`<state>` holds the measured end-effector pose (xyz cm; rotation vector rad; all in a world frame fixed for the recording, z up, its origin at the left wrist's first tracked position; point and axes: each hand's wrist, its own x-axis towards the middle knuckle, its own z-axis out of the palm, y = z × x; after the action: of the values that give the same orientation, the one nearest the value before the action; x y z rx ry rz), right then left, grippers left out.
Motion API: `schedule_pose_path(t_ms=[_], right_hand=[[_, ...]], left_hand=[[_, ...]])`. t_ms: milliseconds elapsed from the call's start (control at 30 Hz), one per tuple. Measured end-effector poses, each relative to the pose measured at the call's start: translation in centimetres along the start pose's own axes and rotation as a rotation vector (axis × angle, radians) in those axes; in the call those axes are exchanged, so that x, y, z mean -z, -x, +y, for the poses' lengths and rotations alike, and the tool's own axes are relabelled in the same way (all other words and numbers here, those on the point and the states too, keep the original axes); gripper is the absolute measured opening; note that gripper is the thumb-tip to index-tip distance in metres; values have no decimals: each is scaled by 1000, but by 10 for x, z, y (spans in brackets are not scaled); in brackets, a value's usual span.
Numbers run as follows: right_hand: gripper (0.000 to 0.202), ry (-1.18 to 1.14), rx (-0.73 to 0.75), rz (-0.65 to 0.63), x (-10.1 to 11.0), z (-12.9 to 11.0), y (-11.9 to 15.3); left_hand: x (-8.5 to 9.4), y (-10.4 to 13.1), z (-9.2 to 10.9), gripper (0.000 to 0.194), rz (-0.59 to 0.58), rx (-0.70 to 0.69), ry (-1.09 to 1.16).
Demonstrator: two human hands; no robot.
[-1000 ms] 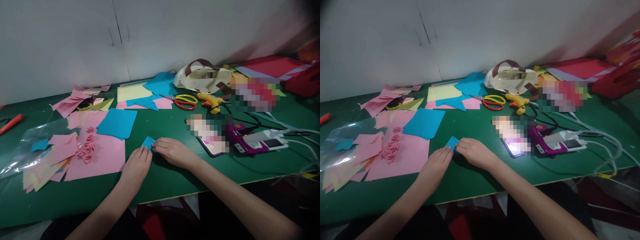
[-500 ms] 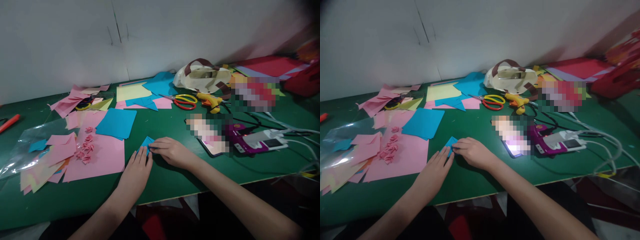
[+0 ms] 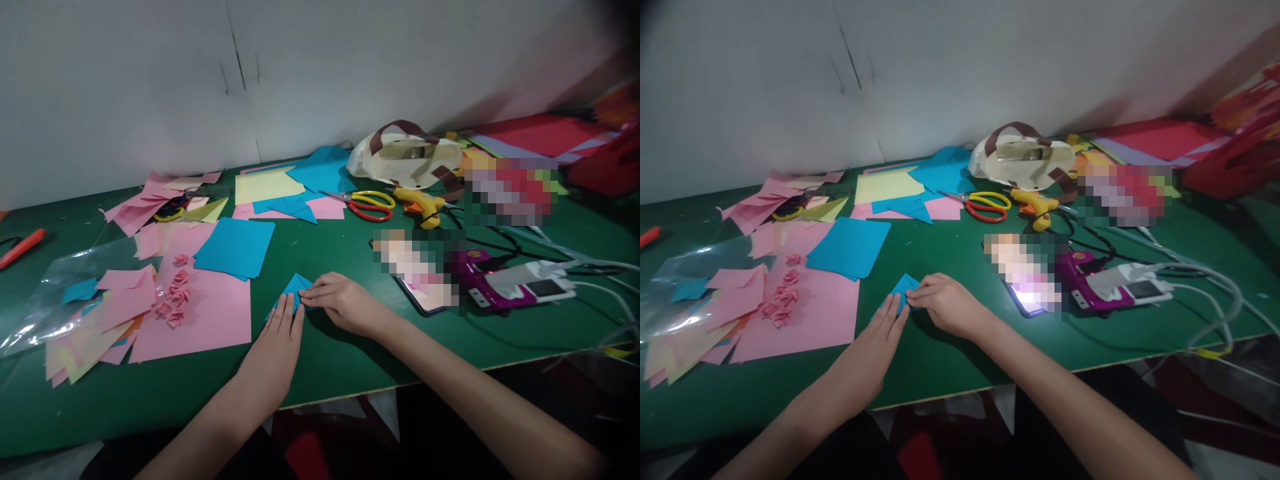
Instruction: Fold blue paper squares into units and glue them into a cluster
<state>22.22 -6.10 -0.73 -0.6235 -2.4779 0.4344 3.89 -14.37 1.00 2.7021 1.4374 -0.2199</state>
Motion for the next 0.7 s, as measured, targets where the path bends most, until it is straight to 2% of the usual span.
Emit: schedule_pose_path(t_ms=[200,333,433,533,700], right_hand=[[36,-40,-22,17,-2,2,1],[38,-117,-20,94,-7,4,0],[39,-128,-24,138,-10,5,0],[38,-113,-19,148,-11,5,0],[37,-74,4,136,-9,3,1]], left_hand=[[25,4,-1,85,-185,-35,66],[39,3,1,86,-293,11,66],[35,1,6,84,-298,58,0],[24,1,13,76,-285,119,-111],[12,4,22,61,-183,261,-289]])
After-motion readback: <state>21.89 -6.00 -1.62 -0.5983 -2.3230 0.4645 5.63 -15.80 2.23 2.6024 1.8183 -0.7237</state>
